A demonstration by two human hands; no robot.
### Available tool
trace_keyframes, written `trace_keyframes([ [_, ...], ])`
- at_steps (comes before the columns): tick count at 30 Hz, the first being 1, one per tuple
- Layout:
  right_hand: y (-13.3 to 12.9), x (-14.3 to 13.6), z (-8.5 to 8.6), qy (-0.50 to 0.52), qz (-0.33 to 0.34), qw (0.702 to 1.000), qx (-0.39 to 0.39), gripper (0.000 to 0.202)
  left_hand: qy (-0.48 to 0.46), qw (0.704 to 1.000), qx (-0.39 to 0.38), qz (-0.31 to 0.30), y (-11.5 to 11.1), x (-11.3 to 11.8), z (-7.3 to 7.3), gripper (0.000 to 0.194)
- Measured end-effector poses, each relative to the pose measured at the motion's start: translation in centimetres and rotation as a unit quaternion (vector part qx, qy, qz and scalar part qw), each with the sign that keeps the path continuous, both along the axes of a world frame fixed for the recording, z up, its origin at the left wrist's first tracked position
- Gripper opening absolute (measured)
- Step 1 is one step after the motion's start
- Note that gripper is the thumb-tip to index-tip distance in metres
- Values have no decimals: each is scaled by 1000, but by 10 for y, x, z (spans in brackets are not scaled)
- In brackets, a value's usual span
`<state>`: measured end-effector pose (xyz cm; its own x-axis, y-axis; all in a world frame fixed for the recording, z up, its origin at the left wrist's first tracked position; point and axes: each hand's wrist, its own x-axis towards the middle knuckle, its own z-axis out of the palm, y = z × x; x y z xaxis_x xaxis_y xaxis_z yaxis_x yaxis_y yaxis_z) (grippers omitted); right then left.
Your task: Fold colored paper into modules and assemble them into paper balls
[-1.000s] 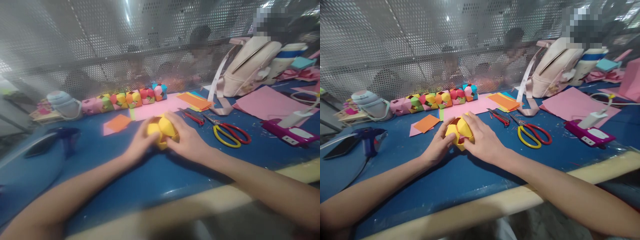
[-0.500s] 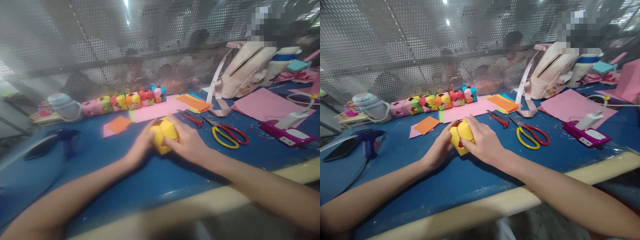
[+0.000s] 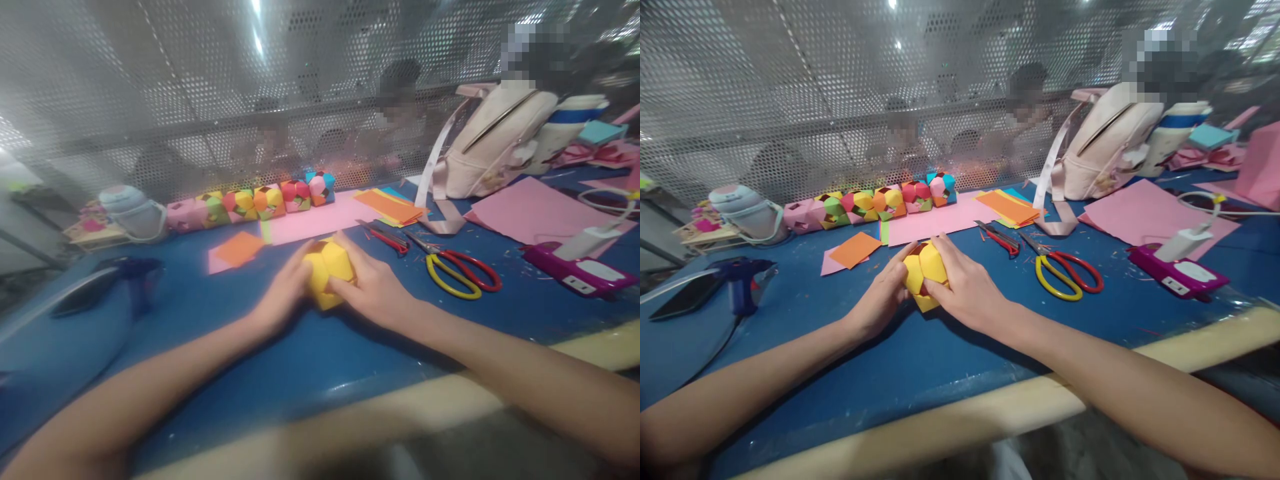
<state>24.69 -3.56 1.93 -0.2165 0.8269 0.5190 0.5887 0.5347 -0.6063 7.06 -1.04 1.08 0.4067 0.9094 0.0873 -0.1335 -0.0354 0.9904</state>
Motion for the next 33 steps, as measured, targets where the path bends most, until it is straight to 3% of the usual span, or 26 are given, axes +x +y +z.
trace_keyframes([
  [8, 4, 20, 16, -11, 96, 991, -89, 87, -54, 998, -35, -4, 0, 6, 18, 49],
  [14, 14, 34, 16, -14, 171, 979, -111, 84, -57, 994, -79, -41, 4, 5, 14, 50],
  [21, 21, 34, 7, 7, 165, 984, -64, 82, -70, 993, -81, -40, 3, 7, 16, 47],
  [25, 21, 36, 8, -19, 191, 978, -82, 97, -81, 991, -97, -38, 2, 8, 17, 46],
  [33, 22, 32, 5, 31, 185, 977, -101, 94, -74, 994, -78, -24, 4, 6, 16, 51],
])
